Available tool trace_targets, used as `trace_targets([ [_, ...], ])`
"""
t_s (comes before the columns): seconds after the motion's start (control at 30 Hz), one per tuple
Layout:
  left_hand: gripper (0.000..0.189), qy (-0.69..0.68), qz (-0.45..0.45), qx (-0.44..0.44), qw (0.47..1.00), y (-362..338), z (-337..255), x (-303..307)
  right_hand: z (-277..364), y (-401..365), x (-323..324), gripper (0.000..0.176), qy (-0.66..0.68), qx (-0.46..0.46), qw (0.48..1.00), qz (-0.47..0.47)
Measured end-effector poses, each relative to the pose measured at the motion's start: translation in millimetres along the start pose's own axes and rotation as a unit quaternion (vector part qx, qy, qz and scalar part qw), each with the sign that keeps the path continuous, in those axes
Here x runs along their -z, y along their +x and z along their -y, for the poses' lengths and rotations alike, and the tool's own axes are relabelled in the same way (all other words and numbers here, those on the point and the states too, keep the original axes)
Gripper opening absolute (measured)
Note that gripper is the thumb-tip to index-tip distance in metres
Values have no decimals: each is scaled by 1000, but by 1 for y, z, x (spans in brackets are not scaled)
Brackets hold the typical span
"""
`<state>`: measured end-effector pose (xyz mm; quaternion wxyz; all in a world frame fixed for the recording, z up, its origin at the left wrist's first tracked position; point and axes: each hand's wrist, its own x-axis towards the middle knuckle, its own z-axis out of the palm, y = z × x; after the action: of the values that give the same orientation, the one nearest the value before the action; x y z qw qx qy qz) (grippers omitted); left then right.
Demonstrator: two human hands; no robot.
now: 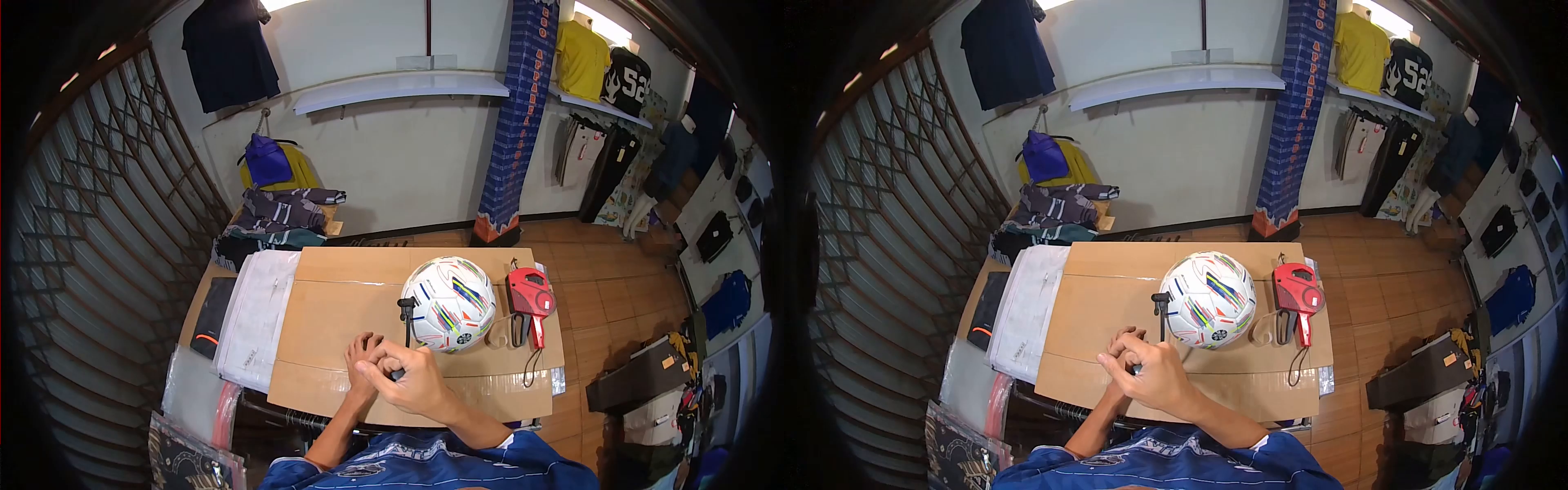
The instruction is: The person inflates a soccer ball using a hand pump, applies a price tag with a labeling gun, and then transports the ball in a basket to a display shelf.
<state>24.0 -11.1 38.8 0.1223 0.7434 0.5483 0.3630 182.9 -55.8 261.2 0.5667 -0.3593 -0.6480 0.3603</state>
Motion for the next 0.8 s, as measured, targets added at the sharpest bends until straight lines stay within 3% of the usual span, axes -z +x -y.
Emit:
trace_targets([
  [0.1,32,14,-25,-11,1000,-1,1,-3,-37,-11,-10,20,-60,-59,996,42],
  [0.17,31,63,-33,5,997,-2,16,-17,-65,-20,-23,21,-74,-38,996,21],
  [0.37,31,44,-47,8,998,-4,21,-20,-108,-32,-38,23,-118,-39,992,0],
  [0.43,40,17,-19,19,999,-5,20,-16,-114,-34,-39,23,-119,-44,992,-4],
  [0.63,41,34,-22,1,999,-7,25,-20,-104,-34,-33,25,-127,-24,992,11],
  [0.8,45,43,-1,-5,999,-8,29,-20,-48,-22,-7,23,-123,23,992,31],
])
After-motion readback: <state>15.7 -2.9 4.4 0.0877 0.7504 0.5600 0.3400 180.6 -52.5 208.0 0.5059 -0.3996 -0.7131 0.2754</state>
